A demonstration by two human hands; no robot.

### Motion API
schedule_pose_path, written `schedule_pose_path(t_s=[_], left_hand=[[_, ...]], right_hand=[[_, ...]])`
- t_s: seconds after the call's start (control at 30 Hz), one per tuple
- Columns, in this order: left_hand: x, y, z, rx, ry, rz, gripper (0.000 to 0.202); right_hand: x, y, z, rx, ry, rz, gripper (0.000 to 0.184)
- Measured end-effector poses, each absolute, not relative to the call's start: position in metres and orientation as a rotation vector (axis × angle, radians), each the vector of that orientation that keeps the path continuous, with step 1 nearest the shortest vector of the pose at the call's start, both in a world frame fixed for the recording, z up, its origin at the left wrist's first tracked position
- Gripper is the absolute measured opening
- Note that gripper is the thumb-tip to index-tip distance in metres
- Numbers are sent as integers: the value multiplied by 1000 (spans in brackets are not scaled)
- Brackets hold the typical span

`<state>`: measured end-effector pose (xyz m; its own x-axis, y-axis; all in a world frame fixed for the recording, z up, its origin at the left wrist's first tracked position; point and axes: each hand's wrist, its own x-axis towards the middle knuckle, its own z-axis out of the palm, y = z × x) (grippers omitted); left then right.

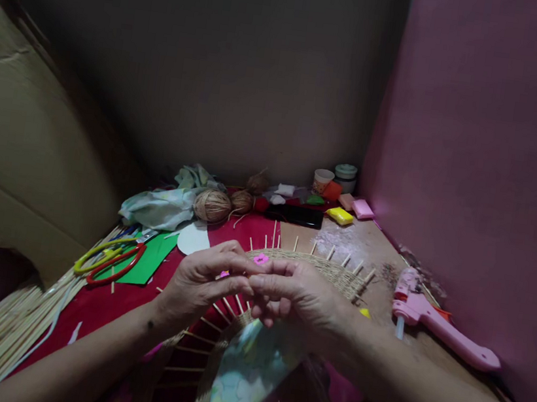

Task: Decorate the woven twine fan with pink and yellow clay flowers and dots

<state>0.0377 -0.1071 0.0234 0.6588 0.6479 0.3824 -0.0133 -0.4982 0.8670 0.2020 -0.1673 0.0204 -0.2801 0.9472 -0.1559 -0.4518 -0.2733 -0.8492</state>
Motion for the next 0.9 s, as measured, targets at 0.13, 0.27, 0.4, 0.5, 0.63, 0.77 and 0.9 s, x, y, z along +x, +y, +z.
schedule_pose_path(t_s=[0.13,0.27,0.4,0.5,0.63,0.77,0.9], left_hand=[[41,-93,35,1704,434,746,37],[30,-49,42,1834,768,707,44],[19,-8,25,2046,1109,551,33],[23,4,8,2091,1096,502,32],[37,9,1,2131,1064,429,35],[42,12,3,2127,1072,395,36],[44,9,1,2044,1018,329,42]], right_hand=[[205,-161,30,-885,-894,1706,18],[216,-143,39,-1067,-1005,1481,15],[226,-118,34,-1221,-1044,1413,15],[226,-107,27,-1288,-1085,1468,12],[223,-102,21,-1361,-1128,1473,9],[226,-94,20,-1399,-1148,1443,7],[230,-76,19,-1419,-1161,1448,7]])
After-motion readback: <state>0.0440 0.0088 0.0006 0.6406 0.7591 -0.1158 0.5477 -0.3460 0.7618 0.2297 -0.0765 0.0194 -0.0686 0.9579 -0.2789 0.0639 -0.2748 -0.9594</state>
